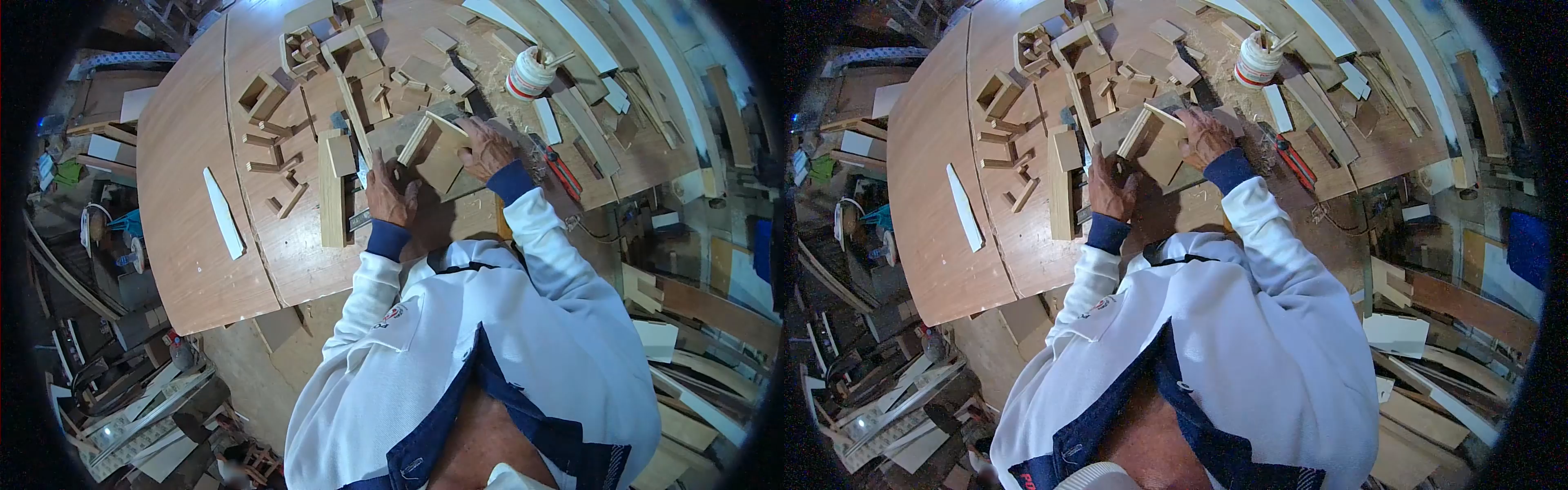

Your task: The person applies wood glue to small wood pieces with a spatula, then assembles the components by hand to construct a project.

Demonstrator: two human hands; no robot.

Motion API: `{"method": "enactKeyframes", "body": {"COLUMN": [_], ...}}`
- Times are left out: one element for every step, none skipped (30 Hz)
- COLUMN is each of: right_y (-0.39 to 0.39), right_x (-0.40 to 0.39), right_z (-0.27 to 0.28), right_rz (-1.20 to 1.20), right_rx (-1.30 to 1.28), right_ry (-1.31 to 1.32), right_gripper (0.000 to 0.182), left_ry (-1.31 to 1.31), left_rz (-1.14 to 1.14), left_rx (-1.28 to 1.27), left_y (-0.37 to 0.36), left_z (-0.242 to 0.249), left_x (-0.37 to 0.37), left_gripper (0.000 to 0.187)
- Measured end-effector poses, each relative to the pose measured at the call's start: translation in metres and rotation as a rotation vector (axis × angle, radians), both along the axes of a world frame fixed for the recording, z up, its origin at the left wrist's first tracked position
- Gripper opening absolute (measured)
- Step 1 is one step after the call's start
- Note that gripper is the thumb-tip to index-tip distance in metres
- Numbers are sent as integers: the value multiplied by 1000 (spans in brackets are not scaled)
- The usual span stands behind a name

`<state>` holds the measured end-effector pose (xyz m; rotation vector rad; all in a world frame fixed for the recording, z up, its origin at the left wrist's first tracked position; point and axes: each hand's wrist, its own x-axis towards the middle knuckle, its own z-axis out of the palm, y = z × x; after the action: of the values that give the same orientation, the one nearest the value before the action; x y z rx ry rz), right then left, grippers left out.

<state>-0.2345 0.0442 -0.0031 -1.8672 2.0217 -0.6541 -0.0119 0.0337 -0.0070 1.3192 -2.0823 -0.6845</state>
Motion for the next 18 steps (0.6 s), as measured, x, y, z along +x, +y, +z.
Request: {"method": "enactKeyframes", "body": {"right_y": [0, 0, 0, 0, 0, 0, 0, 0, -1, -1, -1, -1, 0, -1, -1, -1, -1, -1], "right_x": [0, 0, 1, 1, 1, 1, 0, 0, 0, 0, 0, 0, 0, 0, 0, 0, 0, 0], "right_z": [1, 1, 1, 1, 0, -1, -2, -3, -3, -3, -4, -4, -4, -3, -1, 0, 0, -1], "right_rz": [2, 3, -8, -20, -20, -18, -14, -14, -12, -11, -11, -18, -25, -26, -21, -16, -17, -18], "right_rx": [-10, -10, -6, -2, -1, -13, -26, -26, -21, -17, -17, -16, -15, -16, 3, 21, 20, 0], "right_ry": [-2, 0, 3, 5, 5, 6, 8, 7, 5, 3, 3, 13, 23, 22, 8, -6, -6, -10], "right_gripper": [49, 49, 49, 48, 48, 48, 48, 48, 48, 48, 48, 48, 47, 47, 47, 46, 46, 43], "left_ry": [-7, -14, -13, -3, 6, 5, 52, 98, 97, 84, 70, 70, 61, 51, 51, 48, 46, 46], "left_rz": [15, 29, 30, 39, 48, 47, 55, 62, 63, 65, 67, 66, 65, 63, 62, 56, 49, 48], "left_rx": [-1, -2, -2, -26, -50, -49, -27, -5, -5, -18, -31, -31, -44, -58, -59, -59, -59, -59], "left_y": [0, 0, 0, 0, 1, 1, 1, 1, 1, 1, 2, 2, 2, 2, 2, 2, 2, 2], "left_z": [1, 1, 0, -1, -2, -5, -7, -9, -8, -6, -5, -5, -4, -4, -4, -4, -4, -4], "left_x": [-1, -3, -3, -4, -4, -4, -4, -4, -4, -4, -5, -5, -4, -4, -4, -4, -4, -4], "left_gripper": [90, 91, 91, 91, 90, 90, 89, 88, 88, 88, 87, 87, 87, 86, 86, 86, 85, 85]}}
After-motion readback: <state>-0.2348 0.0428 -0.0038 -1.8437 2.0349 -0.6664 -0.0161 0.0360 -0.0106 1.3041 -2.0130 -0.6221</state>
